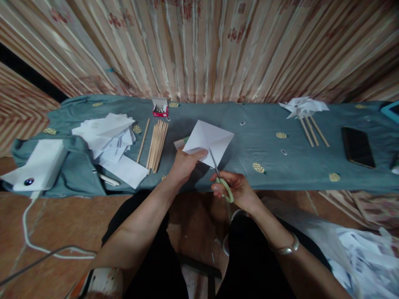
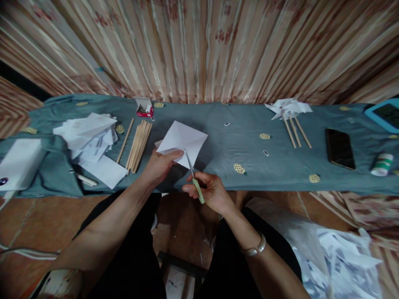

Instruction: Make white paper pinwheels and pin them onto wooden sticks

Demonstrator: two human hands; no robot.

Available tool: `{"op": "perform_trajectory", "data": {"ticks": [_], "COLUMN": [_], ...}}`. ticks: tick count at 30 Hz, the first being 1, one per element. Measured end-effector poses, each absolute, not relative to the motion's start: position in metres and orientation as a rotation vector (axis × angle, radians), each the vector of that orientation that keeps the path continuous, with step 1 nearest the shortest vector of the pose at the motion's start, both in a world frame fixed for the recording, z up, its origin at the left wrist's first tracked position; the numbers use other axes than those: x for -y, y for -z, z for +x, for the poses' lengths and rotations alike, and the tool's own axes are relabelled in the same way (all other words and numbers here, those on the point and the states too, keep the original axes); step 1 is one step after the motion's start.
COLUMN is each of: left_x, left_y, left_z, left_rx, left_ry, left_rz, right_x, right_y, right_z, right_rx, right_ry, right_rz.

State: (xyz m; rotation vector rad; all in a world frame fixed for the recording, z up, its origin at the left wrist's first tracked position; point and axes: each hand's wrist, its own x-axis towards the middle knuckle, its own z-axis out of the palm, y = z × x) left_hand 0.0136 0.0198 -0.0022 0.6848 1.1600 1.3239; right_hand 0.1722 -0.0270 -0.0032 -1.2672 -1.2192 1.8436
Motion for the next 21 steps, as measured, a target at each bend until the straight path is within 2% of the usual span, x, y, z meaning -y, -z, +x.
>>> {"op": "perform_trajectory", "data": {"ticks": [21], "left_x": [-0.0191], "left_y": [0.0022], "left_z": [0.0143], "left_rx": [-1.151], "left_ry": [-1.335], "left_rz": [0.657], "right_x": [0.0271], "right_y": [0.0051], "right_z": [0.1710], "right_rx": [1.177], "right_ry": [-1.832], "right_rz": [-1.314]}}
